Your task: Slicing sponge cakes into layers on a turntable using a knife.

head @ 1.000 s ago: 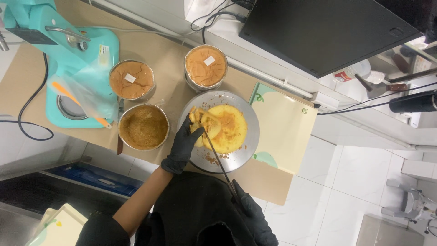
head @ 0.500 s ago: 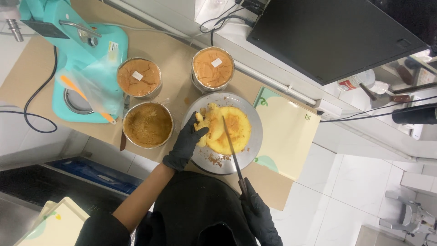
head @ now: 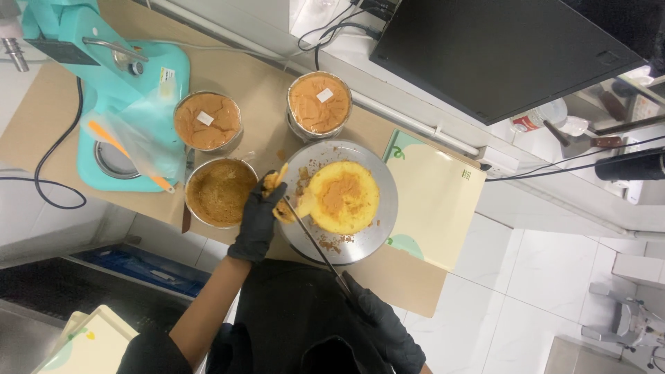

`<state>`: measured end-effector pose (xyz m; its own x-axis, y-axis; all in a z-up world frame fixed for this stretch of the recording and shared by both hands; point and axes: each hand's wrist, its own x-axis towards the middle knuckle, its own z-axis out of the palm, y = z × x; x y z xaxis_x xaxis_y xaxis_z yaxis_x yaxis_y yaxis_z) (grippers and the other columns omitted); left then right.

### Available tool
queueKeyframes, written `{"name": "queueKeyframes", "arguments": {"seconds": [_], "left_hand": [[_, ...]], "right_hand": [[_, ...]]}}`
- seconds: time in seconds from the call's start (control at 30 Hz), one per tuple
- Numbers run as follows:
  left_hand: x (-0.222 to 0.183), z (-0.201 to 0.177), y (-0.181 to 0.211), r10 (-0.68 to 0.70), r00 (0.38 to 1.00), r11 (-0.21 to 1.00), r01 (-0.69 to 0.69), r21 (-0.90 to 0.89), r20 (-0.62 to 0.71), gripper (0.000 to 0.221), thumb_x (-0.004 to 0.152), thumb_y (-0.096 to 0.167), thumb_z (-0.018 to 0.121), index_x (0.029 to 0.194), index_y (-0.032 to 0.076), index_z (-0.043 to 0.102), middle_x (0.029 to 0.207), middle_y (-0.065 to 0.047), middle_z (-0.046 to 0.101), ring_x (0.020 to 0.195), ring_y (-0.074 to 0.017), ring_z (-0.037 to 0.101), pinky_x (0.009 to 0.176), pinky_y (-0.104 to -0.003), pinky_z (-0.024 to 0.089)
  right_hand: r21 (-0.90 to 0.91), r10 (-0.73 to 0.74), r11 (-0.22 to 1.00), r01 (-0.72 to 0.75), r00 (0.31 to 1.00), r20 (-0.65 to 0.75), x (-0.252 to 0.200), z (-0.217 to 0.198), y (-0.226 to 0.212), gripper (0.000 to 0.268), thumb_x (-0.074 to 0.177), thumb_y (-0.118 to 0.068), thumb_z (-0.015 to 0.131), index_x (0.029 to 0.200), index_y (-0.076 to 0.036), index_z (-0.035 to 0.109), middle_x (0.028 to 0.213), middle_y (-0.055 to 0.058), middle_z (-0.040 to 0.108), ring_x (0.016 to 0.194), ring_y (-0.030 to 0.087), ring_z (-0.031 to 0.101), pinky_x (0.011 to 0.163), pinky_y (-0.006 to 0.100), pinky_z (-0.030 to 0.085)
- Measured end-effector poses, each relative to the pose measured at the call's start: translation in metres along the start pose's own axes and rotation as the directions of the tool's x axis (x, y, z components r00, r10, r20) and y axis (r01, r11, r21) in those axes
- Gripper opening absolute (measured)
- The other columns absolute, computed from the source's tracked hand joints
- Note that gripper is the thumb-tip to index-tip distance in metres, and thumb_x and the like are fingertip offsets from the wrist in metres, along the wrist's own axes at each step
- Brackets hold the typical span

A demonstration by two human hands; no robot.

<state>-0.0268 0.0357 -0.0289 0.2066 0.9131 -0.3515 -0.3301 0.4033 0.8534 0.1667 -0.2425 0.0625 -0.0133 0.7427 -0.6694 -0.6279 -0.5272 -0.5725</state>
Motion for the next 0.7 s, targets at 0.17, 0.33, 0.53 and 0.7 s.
{"name": "queueKeyframes", "arguments": {"seconds": [0.17,0.33,0.53,0.7], "left_hand": [[0.017,-0.078,0.004,0.112,0.986,0.993,-0.107,0.047,-0.123,0.042,0.098,0.017,0.073,0.136,0.0,0.063,0.115,-0.007,0.068,0.1,-0.0156,0.065,0.085,-0.031,0.053],[0.034,-0.131,0.0,0.411,0.912,0.643,-0.281,0.712,-0.012,0.059,0.092,0.019,0.077,0.142,-0.004,0.054,0.131,-0.02,0.067,0.121,-0.0247,0.064,0.102,-0.04,0.051],[0.054,-0.078,-0.001,0.427,0.844,-0.102,-0.312,0.945,0.325,0.075,0.076,0.025,0.081,0.137,-0.006,0.05,0.137,-0.032,0.052,0.133,-0.0487,0.042,0.111,-0.055,0.032],[0.15,-0.049,-0.041,0.29,0.796,0.178,-0.591,0.787,0.532,0.057,0.087,0.002,0.065,0.143,0.002,0.054,0.133,-0.023,0.061,0.125,-0.0418,0.055,0.106,-0.047,0.046]], "right_hand": [[-0.402,-0.028,0.915,0.033,0.999,0.019,0.008,0.015,-0.014,0.055,0.105,-0.028,0.048,0.156,-0.01,0.051,0.123,0.006,0.056,0.117,0.019,0.051,0.104,0.031,0.039],[-0.484,-0.009,0.875,0.005,1.0,-0.006,0.004,0.031,-0.038,0.055,0.103,-0.026,0.047,0.157,-0.014,0.049,0.106,0.005,0.057,0.1,0.018,0.054,0.095,0.03,0.044],[-0.748,-0.166,0.658,0.086,0.986,-0.032,-0.004,0.023,-0.042,0.053,0.102,-0.02,0.048,0.154,-0.017,0.051,0.108,0.004,0.066,0.103,0.013,0.063,0.097,0.027,0.047],[-0.814,-0.31,0.568,0.12,0.948,-0.076,-0.014,0.024,-0.049,0.068,0.091,-0.003,0.063,0.154,-0.021,0.047,0.11,0.006,0.073,0.106,0.015,0.069,0.095,0.027,0.051]]}}
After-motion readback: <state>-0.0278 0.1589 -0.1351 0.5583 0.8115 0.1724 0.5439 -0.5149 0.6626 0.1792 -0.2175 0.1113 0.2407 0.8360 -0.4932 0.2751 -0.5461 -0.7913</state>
